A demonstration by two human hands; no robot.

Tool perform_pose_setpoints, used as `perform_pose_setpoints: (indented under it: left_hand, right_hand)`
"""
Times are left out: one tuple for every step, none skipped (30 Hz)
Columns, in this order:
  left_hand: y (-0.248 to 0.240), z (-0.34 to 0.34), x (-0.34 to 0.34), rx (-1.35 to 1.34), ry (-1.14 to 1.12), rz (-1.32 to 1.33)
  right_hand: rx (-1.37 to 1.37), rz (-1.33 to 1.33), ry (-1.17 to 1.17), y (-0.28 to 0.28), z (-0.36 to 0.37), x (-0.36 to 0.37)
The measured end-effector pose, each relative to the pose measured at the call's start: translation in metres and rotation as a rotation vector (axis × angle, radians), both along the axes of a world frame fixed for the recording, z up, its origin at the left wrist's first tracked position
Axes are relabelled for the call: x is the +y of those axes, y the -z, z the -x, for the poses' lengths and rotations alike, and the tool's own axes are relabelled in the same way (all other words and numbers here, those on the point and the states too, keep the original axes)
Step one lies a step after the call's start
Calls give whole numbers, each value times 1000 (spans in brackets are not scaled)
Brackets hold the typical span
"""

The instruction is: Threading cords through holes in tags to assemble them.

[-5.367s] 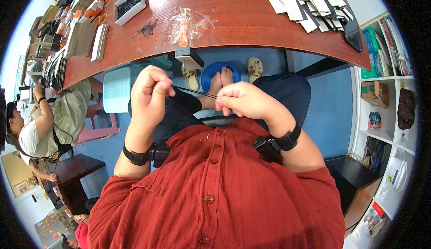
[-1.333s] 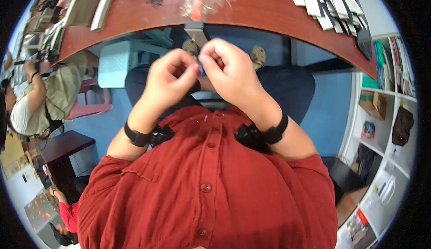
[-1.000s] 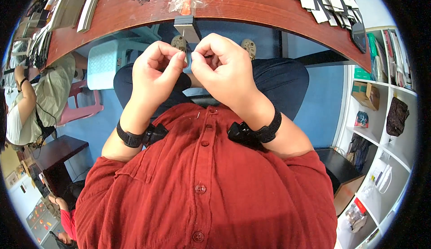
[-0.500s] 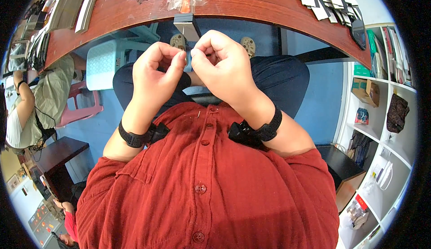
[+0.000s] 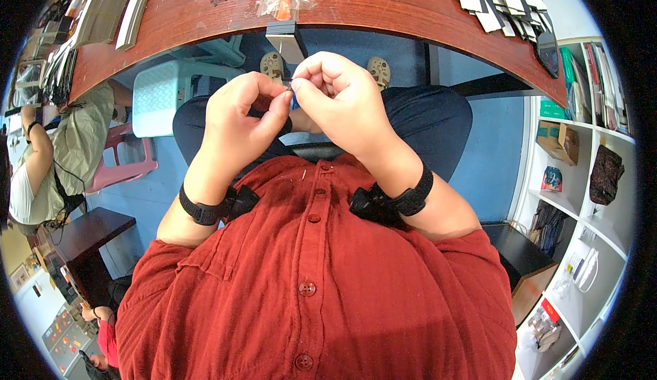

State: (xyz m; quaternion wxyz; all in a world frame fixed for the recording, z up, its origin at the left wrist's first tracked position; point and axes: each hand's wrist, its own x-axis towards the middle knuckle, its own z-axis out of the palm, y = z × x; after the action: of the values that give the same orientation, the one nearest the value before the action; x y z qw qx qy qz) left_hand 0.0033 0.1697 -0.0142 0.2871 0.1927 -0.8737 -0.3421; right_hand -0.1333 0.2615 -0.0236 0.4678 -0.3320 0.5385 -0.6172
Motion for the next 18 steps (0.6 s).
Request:
perform_pose_setpoints:
  left_hand:
    - [1,0,2,-1,0,0]
    - [1,0,4,26,-5,-247]
    - [1,1,6,52,-9,-494]
    - [0,2,7,52,-8,-493]
    - [-1,2,7,81,-22,-584]
    - [-2,3,8,110,-36,-675]
    - [-3,2,8,107,-35,-673]
    - [-4,2,8,73,-24,-597]
    - [-5,2,8,39,-14,-520]
    - [-6,3,8,5,-3,-443]
    - [-6,4,8,13,10,-440]
    - [-5,5,8,11,13,-438]
    - [-3,5,7,37,17,-516]
    - [-3,5,7,61,20,-595]
    - [-3,5,8,57,21,-595]
    - [-4,5,9,70,20,-619]
    - [-5,6,9,85,19,-643]
    - [-3,6,9,83,20,-641]
  right_hand:
    - [-1,0,0,-1,1,1]
    - [-74,12,-8,-3,2,2]
    - [-148,23,-16,-4,3,3]
    - [-149,24,-15,-4,3,3]
    - [-150,26,-32,-4,3,4]
    - [-150,29,-50,-4,3,4]
    - [-153,31,-48,-2,3,5]
    - [-112,37,-42,2,2,4]
    - [-72,44,-36,4,2,4]
    - [-73,47,-34,4,2,5]
    - [-24,63,-32,5,2,6]
    - [25,79,-30,5,2,7]
    - [23,81,-27,5,3,7]
    - [44,95,-38,6,4,9]
    - [65,109,-50,6,5,10]
    - [62,109,-47,7,5,11]
    - [16,120,-62,6,5,11]
    - [-30,131,-78,6,4,10]
